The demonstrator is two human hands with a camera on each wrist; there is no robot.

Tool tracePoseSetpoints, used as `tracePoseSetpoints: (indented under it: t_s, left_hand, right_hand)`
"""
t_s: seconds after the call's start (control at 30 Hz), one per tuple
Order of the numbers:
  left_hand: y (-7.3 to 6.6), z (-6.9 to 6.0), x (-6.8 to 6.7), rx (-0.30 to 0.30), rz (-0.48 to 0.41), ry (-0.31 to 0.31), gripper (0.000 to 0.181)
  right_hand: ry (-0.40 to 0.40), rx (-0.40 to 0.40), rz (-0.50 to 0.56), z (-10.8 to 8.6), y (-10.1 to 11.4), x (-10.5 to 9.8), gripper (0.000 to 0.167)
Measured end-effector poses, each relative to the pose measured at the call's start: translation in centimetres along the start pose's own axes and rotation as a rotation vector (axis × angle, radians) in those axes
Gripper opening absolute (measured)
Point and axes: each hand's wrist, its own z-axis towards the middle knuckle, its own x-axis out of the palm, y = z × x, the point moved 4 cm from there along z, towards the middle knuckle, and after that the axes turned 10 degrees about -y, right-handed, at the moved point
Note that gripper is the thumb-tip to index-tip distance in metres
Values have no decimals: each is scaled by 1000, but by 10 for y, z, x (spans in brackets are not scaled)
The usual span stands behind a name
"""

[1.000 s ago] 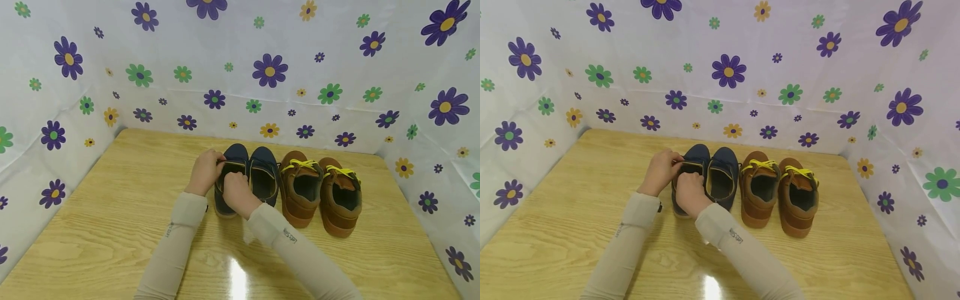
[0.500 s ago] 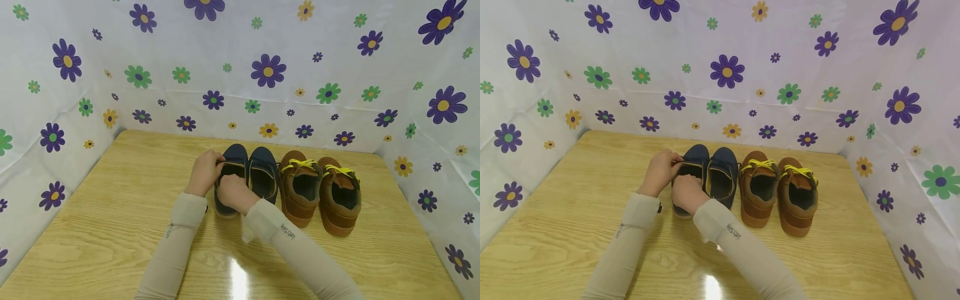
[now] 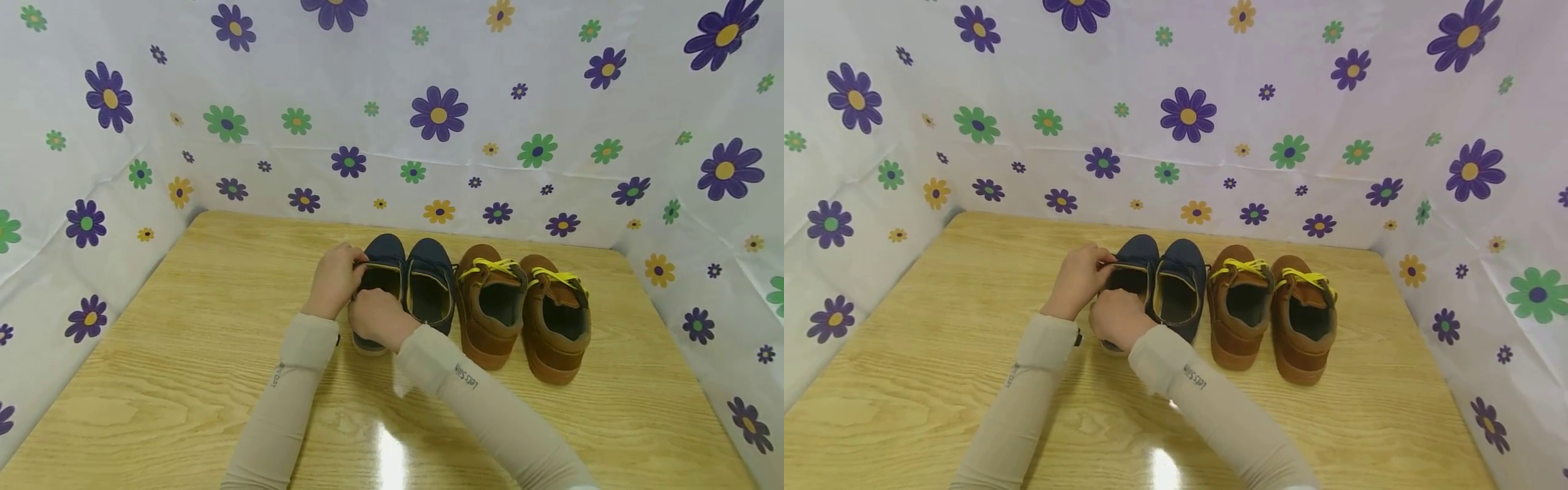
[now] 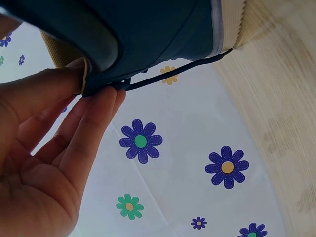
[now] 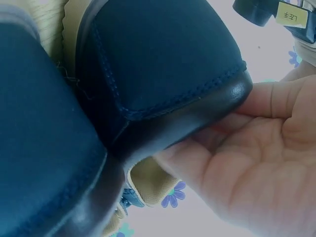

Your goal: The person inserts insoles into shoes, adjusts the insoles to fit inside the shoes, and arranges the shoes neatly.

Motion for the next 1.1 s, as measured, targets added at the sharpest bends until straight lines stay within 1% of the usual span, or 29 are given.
tracePoseSetpoints:
  t_s: [0.1,0.2,0.37,0.43,0.47,0.5,0.57,0.63,0.73,0.8,0.87,0.97,1.03,1.1]
  left_hand:
    - [0,-1,0,-2,-4,-4,9]
    - [-2,-1,1,2,-17,-1,9]
    - [-3,0,3,15,-28,-7,9]
    - [-3,1,3,20,-28,-7,9]
    - [-3,1,3,22,-27,-3,9]
    - [-2,1,3,22,-26,5,9]
    - [0,-1,3,24,-24,26,10]
    - [3,-2,2,22,-20,52,10]
    - [8,-5,-2,29,-13,90,12]
    - [12,-7,-5,32,0,112,14]
    - [17,-10,-9,38,15,135,16]
    - [21,-12,-12,40,24,181,20]
    - [22,-13,-14,39,22,226,25]
    - [22,-14,-17,21,17,288,32]
  right_hand:
    - [5,-9,26,1,0,1,42]
    - [7,-31,12,2,-1,1,39]
    - [20,-32,42,6,-4,0,35]
    - [12,-43,28,6,-4,0,36]
    - [-7,-57,7,5,-4,0,37]
    - [-37,-79,-22,2,-3,1,38]
    - [-117,-98,-35,-4,-2,4,36]
    - [-223,-127,-43,-13,0,5,32]
    - [-392,-155,-3,-27,4,3,26]
    - [-509,-186,-38,-38,7,-1,23]
    - [-615,-192,-44,-49,7,-7,20]
    - [-719,-174,13,-64,-1,-17,17]
    - [-748,-155,108,-72,-12,-25,16]
    - [-758,-146,193,-79,-25,-32,15]
